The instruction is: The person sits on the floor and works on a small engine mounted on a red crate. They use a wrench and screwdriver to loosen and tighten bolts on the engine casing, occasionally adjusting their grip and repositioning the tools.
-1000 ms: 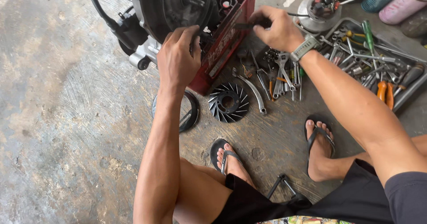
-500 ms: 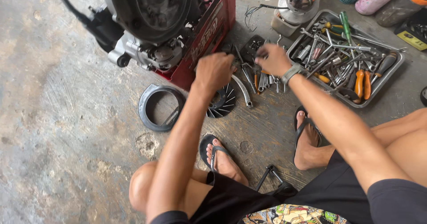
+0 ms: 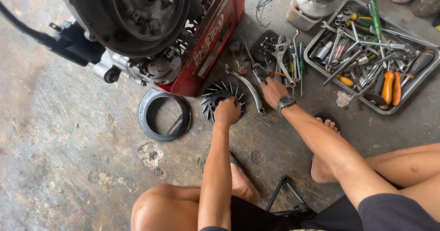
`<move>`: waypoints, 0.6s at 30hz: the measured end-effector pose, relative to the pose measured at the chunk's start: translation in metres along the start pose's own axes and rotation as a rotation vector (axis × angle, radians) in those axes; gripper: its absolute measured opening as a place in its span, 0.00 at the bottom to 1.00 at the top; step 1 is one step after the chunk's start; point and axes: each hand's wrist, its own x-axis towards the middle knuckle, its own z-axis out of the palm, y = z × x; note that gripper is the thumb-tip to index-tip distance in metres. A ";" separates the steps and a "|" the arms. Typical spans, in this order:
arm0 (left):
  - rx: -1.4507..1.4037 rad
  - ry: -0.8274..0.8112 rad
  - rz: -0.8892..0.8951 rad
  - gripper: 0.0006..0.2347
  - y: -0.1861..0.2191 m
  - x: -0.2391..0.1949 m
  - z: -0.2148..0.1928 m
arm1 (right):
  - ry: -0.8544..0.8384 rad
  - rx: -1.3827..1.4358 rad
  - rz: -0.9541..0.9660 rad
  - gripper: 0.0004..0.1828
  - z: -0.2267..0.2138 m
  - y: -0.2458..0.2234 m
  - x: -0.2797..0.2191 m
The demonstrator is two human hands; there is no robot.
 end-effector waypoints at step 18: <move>-0.109 -0.059 -0.103 0.15 -0.002 0.000 0.018 | -0.151 0.053 0.323 0.39 0.058 -0.044 0.055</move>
